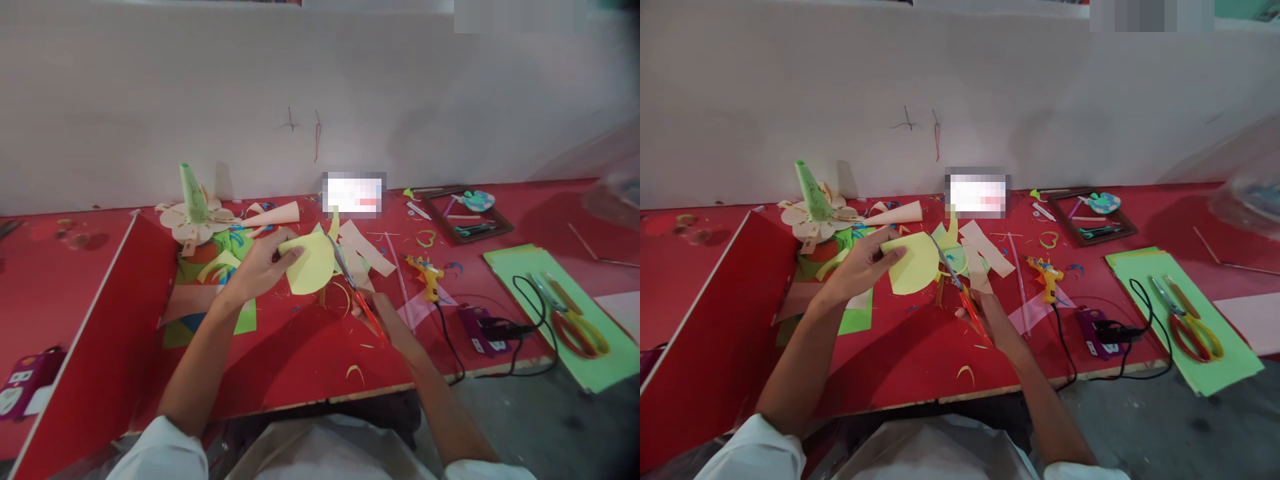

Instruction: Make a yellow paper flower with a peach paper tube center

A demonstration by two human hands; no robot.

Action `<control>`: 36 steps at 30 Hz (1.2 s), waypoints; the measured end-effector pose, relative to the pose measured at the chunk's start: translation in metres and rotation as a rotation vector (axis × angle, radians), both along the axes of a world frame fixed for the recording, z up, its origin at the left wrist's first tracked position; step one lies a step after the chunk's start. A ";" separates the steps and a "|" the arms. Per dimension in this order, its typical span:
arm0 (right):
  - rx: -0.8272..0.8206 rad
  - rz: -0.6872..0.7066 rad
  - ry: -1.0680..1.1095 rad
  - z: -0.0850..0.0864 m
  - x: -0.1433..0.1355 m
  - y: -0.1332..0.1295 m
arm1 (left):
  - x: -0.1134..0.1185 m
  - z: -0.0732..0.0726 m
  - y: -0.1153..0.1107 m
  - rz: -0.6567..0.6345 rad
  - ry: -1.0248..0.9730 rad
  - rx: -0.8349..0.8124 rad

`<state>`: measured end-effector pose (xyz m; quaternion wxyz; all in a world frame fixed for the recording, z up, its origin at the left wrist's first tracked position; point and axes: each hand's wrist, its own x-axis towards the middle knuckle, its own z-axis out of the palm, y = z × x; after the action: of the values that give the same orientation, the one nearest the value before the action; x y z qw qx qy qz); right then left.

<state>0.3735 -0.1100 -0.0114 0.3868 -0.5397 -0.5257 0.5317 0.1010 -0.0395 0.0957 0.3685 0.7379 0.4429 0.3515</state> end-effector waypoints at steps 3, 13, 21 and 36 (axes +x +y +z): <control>-0.032 0.045 -0.003 0.005 0.001 -0.001 | -0.001 -0.002 0.001 0.017 -0.046 -0.004; -0.024 0.127 0.153 -0.008 -0.019 0.025 | 0.003 -0.031 0.019 0.333 -0.470 -0.025; 0.149 0.168 0.283 -0.011 -0.063 0.060 | 0.031 -0.046 0.018 0.371 -0.633 -0.096; 0.145 -0.128 0.462 0.000 -0.048 0.057 | 0.043 -0.064 0.011 0.175 -0.350 -0.143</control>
<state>0.3251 -0.0532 -0.0115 0.5673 -0.4071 -0.4248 0.5762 0.1444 -0.0290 0.0314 0.4593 0.5962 0.4585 0.4726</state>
